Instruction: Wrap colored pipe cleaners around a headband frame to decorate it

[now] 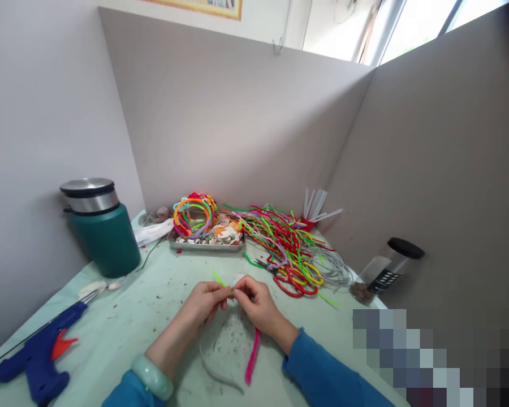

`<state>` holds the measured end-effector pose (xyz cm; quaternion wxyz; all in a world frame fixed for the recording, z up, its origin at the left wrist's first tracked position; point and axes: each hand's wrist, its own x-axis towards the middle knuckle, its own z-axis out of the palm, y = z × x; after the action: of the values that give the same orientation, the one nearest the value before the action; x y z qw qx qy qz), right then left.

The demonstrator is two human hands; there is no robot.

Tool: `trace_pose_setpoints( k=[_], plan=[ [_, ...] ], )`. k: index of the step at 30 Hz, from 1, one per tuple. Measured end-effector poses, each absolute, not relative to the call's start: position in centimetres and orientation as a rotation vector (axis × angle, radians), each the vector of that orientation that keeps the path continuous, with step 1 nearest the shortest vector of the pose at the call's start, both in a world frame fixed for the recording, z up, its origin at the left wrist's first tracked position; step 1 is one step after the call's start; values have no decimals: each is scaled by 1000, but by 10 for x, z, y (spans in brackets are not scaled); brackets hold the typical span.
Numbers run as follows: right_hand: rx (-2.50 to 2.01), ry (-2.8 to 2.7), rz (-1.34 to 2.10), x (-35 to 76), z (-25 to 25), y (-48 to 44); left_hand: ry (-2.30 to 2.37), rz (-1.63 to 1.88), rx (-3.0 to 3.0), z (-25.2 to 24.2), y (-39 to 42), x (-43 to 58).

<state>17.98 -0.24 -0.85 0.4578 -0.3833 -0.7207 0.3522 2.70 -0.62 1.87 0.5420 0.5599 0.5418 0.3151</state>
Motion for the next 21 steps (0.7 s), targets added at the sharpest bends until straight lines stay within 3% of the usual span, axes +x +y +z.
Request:
trace_pose_setpoints(
  k=[10, 21],
  plan=[
    [-1053, -1569, 913, 179, -22, 13, 1572, 1082, 2049, 15, -4, 23],
    [-1015, -1571, 932, 179, -21, 14, 1563, 989, 2676, 1, -4, 23]
  ],
)
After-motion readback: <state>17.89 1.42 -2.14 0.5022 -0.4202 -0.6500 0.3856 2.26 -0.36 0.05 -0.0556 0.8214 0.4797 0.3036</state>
